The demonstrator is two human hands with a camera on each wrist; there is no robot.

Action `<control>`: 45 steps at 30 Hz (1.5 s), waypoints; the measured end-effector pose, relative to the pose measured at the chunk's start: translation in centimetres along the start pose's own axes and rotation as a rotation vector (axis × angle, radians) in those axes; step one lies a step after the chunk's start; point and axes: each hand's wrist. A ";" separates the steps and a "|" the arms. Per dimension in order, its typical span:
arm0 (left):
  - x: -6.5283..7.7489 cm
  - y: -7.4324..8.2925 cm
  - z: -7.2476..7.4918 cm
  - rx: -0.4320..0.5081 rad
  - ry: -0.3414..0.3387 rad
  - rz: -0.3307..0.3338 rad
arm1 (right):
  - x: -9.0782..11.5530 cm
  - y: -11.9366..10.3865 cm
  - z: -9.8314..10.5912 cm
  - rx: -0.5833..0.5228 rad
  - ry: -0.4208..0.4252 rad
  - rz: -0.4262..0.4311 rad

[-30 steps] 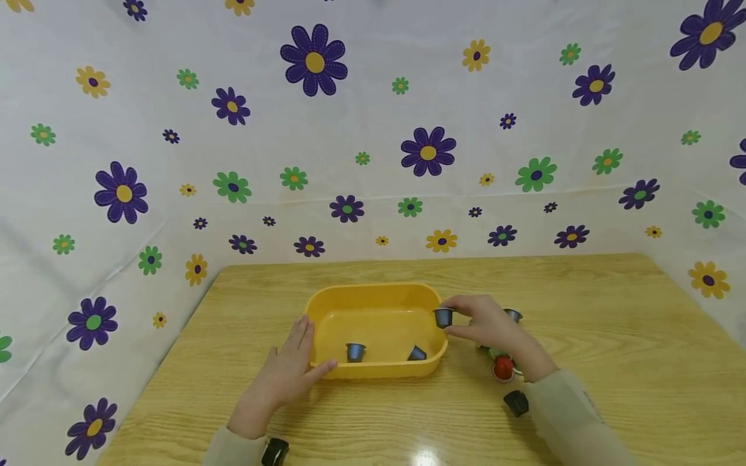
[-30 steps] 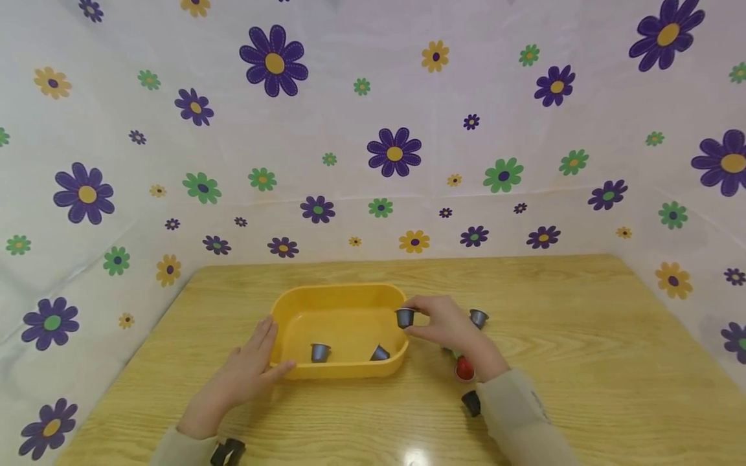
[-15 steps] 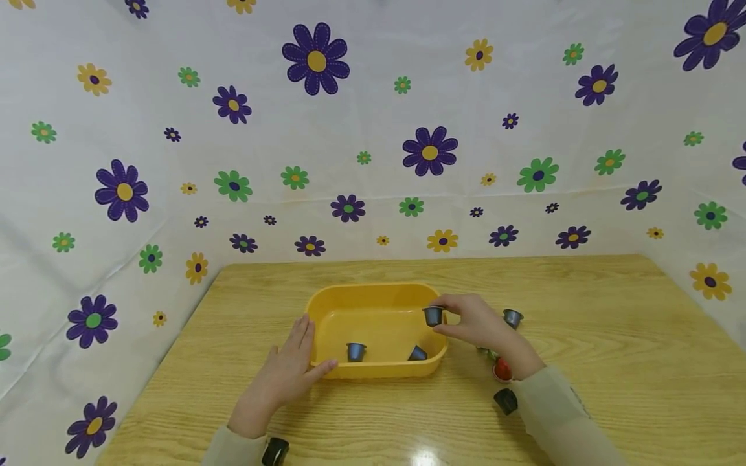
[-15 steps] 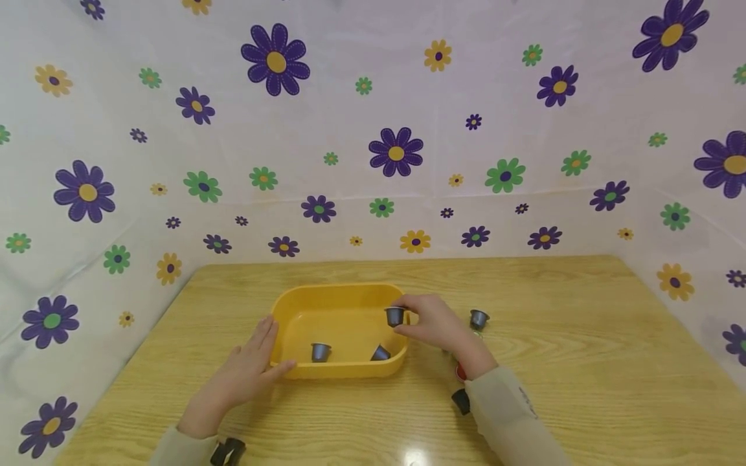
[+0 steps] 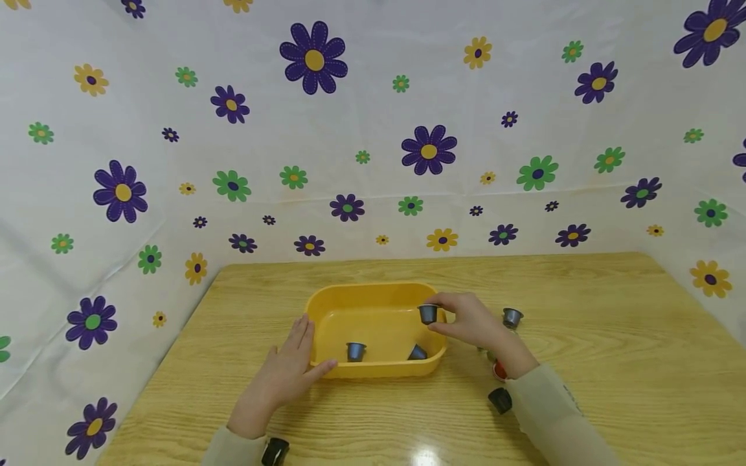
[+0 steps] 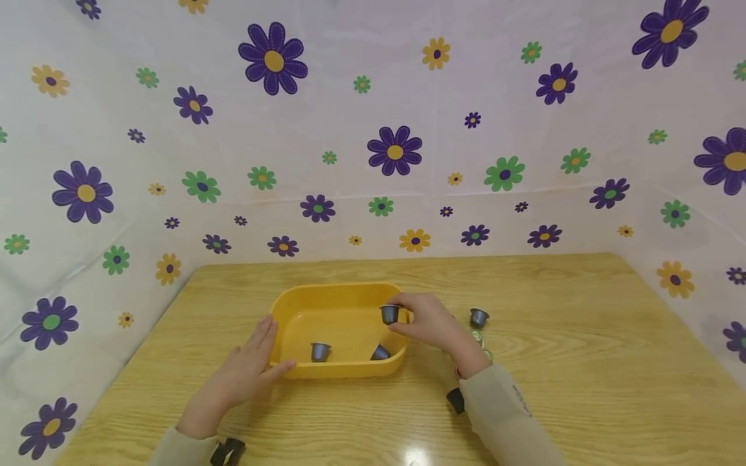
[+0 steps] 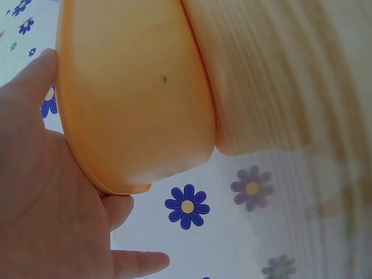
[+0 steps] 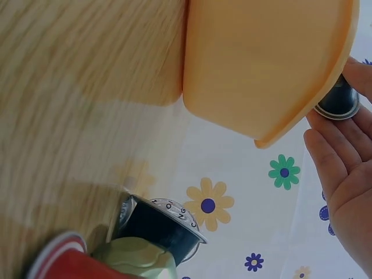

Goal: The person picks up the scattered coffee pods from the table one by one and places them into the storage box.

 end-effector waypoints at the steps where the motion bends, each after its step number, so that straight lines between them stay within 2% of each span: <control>1: 0.0 0.0 0.0 -0.002 0.001 0.000 | 0.0 0.0 0.0 -0.001 -0.001 0.002; 15: -0.2 0.2 -0.2 0.003 0.012 0.001 | 0.1 0.1 0.2 0.018 0.006 -0.006; 23: -0.2 0.3 0.0 -0.003 0.007 0.001 | 0.6 0.2 0.6 0.023 0.021 -0.055; 33: -0.2 0.3 0.0 -0.012 0.007 0.003 | 1.5 1.2 1.2 0.018 0.044 -0.079; 45: 0.0 0.2 -0.1 -0.011 0.010 -0.003 | 3.0 2.7 2.3 0.027 0.070 -0.061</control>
Point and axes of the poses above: each hand's wrist, its own x-axis away from the middle knuckle, its own z-axis out of the back of the hand, y = z × x, and after that the axes turned 10 degrees about -z, right-handed
